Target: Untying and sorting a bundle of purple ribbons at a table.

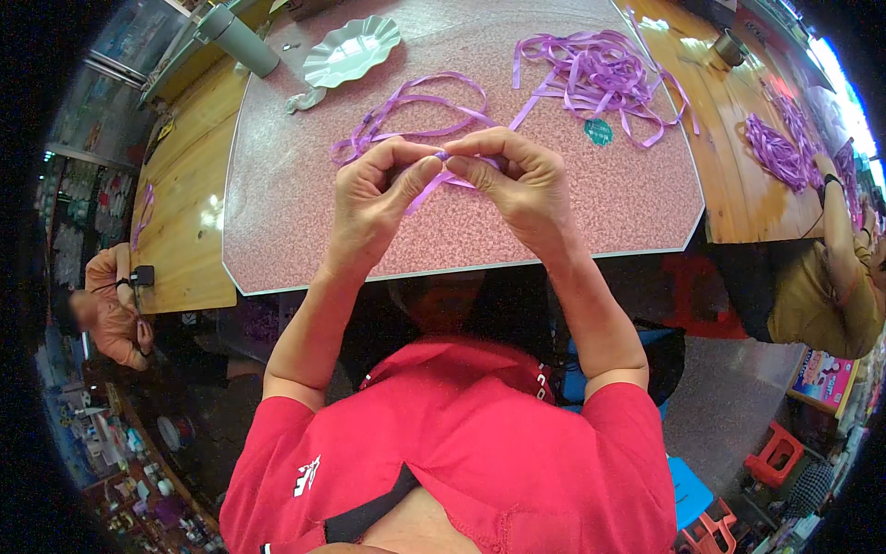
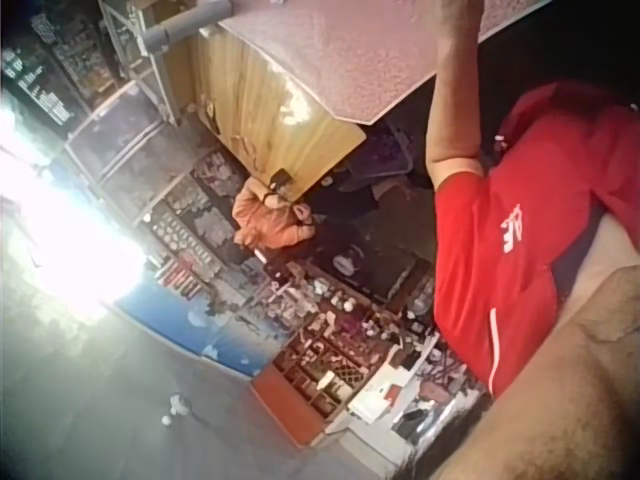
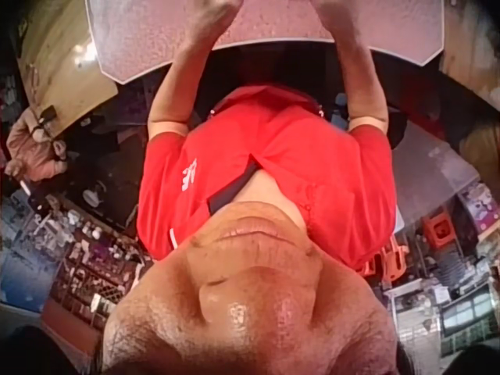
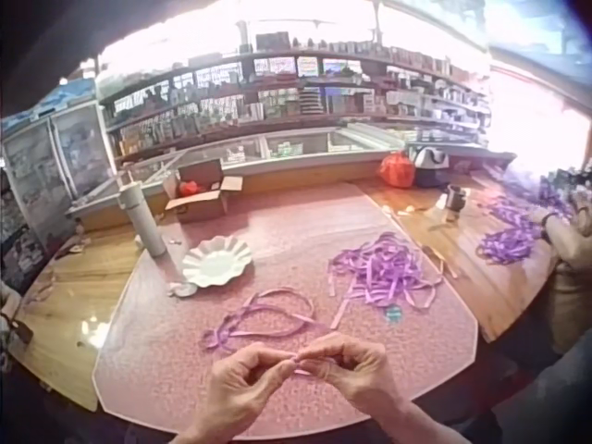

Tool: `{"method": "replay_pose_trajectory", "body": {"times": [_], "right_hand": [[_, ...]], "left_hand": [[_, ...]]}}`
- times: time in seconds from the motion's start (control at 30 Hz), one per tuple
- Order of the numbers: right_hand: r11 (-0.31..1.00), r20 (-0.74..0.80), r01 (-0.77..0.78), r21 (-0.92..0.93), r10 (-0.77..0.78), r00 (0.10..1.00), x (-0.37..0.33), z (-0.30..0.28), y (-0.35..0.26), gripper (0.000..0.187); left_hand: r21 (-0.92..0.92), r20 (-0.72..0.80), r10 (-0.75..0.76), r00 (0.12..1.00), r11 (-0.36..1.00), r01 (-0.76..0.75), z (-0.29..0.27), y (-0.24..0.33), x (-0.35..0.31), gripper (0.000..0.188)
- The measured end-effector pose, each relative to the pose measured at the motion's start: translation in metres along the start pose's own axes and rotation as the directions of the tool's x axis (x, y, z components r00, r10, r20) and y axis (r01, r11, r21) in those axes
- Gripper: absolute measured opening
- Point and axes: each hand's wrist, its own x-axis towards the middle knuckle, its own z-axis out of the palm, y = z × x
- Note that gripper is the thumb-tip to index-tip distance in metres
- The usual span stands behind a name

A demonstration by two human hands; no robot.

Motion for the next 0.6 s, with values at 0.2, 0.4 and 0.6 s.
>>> {"method": "replay_pose_trajectory", "body": {"times": [0.2,0.4,0.6], "right_hand": [[0.996,0.076,0.054,-0.068,-0.049,0.996,0.003,-0.004,-0.004,0.016],[0.983,0.032,-0.183,-0.025,0.183,0.983,0.002,-0.006,-0.013,0.015],[0.949,0.002,-0.291,0.124,0.293,0.956,0.001,-0.004,-0.008,0.019]], "left_hand": [[0.187,0.069,0.144,0.987,0.970,-0.154,-0.007,-0.003,0.002,0.011],[0.057,0.090,0.032,0.995,0.998,-0.037,-0.009,-0.003,0.003,0.012],[-0.165,0.099,-0.090,0.991,0.981,0.106,-0.008,0.002,0.003,0.016]]}}
